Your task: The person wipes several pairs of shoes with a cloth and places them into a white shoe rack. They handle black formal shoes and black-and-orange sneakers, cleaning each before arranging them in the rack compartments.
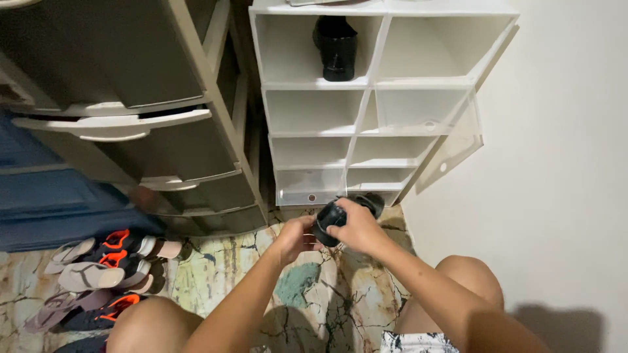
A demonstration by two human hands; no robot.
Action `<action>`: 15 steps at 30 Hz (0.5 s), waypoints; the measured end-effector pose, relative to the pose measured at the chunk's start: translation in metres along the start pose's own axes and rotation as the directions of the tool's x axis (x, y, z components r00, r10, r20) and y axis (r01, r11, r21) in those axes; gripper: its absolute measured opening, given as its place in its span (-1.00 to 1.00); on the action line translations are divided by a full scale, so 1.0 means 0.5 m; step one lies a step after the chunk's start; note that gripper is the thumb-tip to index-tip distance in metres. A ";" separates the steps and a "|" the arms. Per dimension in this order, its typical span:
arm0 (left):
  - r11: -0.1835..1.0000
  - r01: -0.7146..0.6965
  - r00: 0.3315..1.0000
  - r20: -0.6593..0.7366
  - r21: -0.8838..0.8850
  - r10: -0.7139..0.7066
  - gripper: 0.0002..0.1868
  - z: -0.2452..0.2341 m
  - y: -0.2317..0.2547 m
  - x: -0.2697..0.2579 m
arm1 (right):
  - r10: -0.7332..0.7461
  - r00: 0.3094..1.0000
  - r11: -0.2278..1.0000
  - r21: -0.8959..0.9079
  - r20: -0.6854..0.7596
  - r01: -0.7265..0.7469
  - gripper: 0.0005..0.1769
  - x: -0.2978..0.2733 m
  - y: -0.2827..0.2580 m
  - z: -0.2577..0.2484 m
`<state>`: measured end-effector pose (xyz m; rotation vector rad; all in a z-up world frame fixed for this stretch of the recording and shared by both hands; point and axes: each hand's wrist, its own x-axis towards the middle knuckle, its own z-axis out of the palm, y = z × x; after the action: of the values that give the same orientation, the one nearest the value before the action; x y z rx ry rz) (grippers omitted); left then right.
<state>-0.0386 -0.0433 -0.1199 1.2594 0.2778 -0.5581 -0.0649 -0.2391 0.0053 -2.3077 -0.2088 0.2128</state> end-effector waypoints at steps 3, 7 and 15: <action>0.984 0.088 0.991 0.112 -0.156 -0.071 -0.62 0.006 0.025 -0.049 | -0.141 0.989 0.989 -0.053 -0.033 0.140 -0.43 -0.060 -0.078 -0.011; 0.969 0.040 0.982 0.190 -0.244 0.007 -0.63 -0.010 0.040 -0.103 | -0.169 0.986 0.945 -0.286 -0.004 0.161 -0.48 -0.091 -0.118 -0.012; 0.846 -0.220 0.912 0.204 -0.486 0.354 -0.57 -0.002 0.076 -0.129 | -0.680 0.733 0.654 -0.475 -0.028 0.588 -0.46 -0.106 -0.162 -0.041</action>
<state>-0.0721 -0.0192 -0.0574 0.7289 -0.0346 -0.3754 -0.1187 -0.2103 0.0834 -2.5003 -1.0444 -0.4902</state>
